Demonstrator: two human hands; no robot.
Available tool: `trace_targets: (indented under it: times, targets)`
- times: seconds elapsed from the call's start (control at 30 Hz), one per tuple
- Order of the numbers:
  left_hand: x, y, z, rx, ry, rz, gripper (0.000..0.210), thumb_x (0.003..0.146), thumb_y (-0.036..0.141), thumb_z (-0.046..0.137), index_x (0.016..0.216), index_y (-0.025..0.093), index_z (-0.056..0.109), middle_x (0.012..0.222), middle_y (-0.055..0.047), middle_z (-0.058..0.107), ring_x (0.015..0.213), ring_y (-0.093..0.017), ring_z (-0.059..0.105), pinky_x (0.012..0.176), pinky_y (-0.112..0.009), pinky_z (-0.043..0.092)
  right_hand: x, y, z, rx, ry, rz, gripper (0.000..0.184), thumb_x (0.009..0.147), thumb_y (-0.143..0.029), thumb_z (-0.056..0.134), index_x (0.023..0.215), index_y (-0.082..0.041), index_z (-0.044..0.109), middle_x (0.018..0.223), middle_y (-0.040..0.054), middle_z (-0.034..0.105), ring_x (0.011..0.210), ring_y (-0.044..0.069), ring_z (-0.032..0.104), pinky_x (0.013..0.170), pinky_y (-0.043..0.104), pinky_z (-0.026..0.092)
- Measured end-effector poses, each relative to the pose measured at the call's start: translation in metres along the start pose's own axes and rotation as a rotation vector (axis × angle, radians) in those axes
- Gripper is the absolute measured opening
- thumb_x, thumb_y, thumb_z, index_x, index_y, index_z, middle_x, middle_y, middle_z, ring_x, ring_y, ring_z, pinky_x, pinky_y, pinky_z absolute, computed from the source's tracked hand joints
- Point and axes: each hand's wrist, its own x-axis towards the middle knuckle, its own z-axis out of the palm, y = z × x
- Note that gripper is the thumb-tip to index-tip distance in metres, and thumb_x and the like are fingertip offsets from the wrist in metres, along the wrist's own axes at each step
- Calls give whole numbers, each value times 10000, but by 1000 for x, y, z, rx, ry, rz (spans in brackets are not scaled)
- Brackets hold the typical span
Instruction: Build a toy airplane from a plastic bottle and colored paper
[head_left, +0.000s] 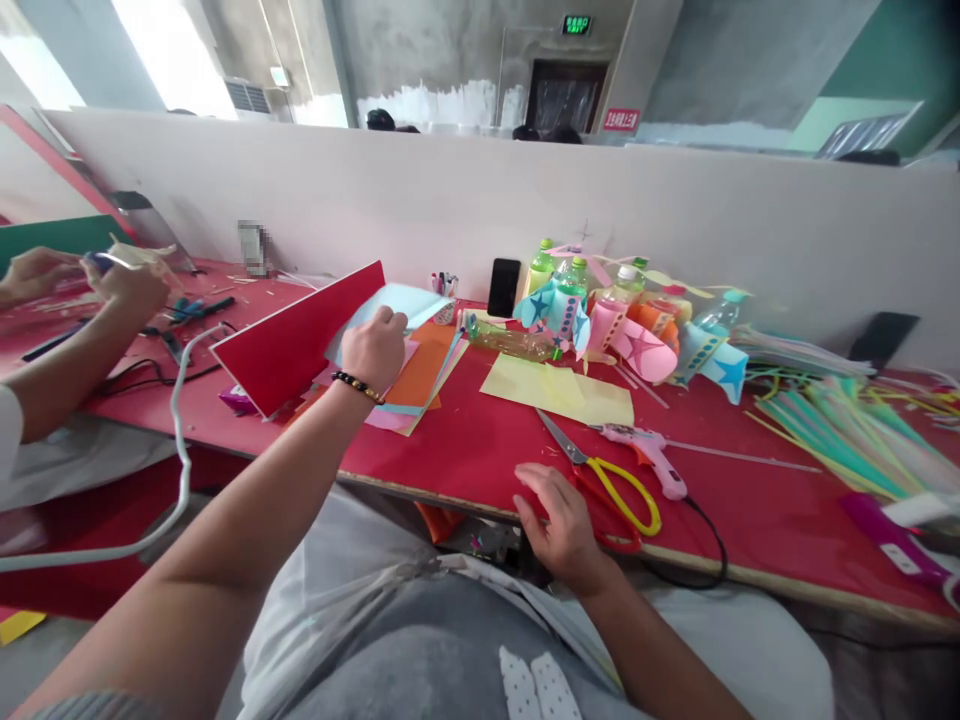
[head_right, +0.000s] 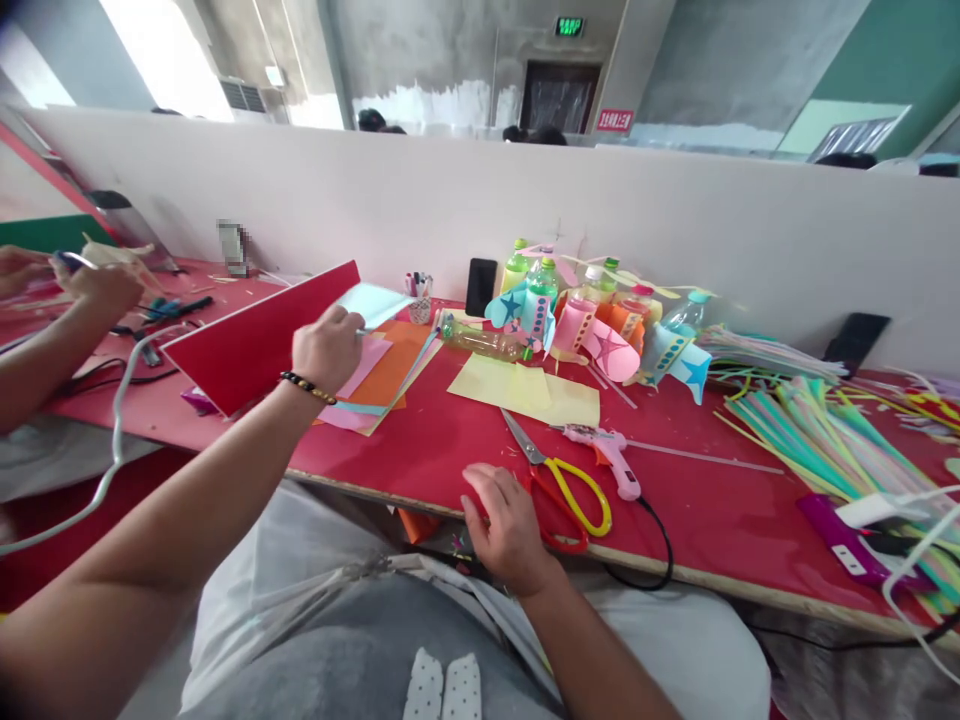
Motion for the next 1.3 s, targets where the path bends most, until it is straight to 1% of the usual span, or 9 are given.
trace_targets:
  times: [0.13, 0.27, 0.43, 0.63, 0.8, 0.97, 1.1, 1.2, 1.3]
  targets:
    - [4, -6, 38, 42, -129, 65, 341, 904, 122, 321, 1144, 173, 558, 1104, -130, 566, 849, -237, 605, 610, -327, 362, 2, -1, -1, 1, -36, 0, 380, 898, -114, 509, 1273, -174, 489, 1153, 133, 621, 1118, 244, 572, 948, 421, 499]
    - [6, -18, 55, 53, -204, 249, 368, 905, 121, 318, 1166, 214, 560, 1320, -99, 487, 1129, -261, 506, 702, -338, 405, 4, -2, -2, 4, -48, 6, 359, 904, -126, 498, 1258, -180, 511, 1139, 130, 633, 1107, 242, 584, 939, 415, 508]
    - [10, -31, 61, 74, -364, 417, 341, 909, 141, 340, 839, 200, 669, 1386, -39, 467, 1192, -247, 424, 844, -341, 408, 3, -2, -2, 13, -64, -8, 334, 905, -126, 501, 1236, -147, 528, 1127, 134, 638, 1104, 243, 578, 943, 403, 506]
    - [10, -26, 74, 154, -453, 260, 294, 879, 198, 414, 812, 119, 689, 1059, -190, 601, 1093, -321, 438, 834, -398, 406, 4, -2, 0, -5, -36, -27, 318, 906, -133, 507, 1222, -142, 538, 1128, 132, 647, 1092, 246, 585, 927, 396, 513]
    - [15, -19, 81, 164, -510, 106, 382, 855, 417, 460, 923, 123, 694, 1113, -223, 590, 1120, -377, 437, 837, -477, 399, 4, -1, 0, 4, -40, -33, 322, 909, -149, 501, 1228, -154, 542, 1128, 135, 649, 1075, 245, 595, 911, 394, 524]
    - [22, -16, 80, 135, -593, 71, 393, 839, 415, 492, 971, 101, 688, 1004, -222, 635, 1057, -349, 538, 846, -460, 402, 3, -1, 1, 7, -49, -25, 305, 909, -162, 498, 1207, -155, 559, 1136, 133, 651, 1074, 248, 597, 905, 399, 526]
    - [24, -16, 80, 169, -622, 50, 436, 852, 416, 502, 1008, 44, 668, 1091, -270, 613, 986, -331, 595, 796, -440, 441, 3, -1, 2, 14, -39, -12, 302, 901, -159, 502, 1195, -166, 572, 1130, 129, 658, 1063, 240, 605, 897, 392, 528]
    - [24, -14, 79, 204, -623, 42, 436, 874, 434, 502, 1050, 62, 646, 1142, -230, 611, 960, -276, 614, 791, -416, 470, 4, 0, 2, 18, -43, -13, 300, 898, -156, 507, 1191, -163, 572, 1131, 132, 657, 1066, 240, 603, 896, 390, 527]
    - [26, -10, 73, 203, -598, 53, 362, 849, 358, 520, 981, 57, 671, 1116, -255, 626, 969, -309, 627, 771, -397, 472, 3, 0, 3, 17, -50, -11, 296, 904, -161, 502, 1193, -156, 568, 1143, 134, 652, 1069, 243, 597, 900, 393, 523]
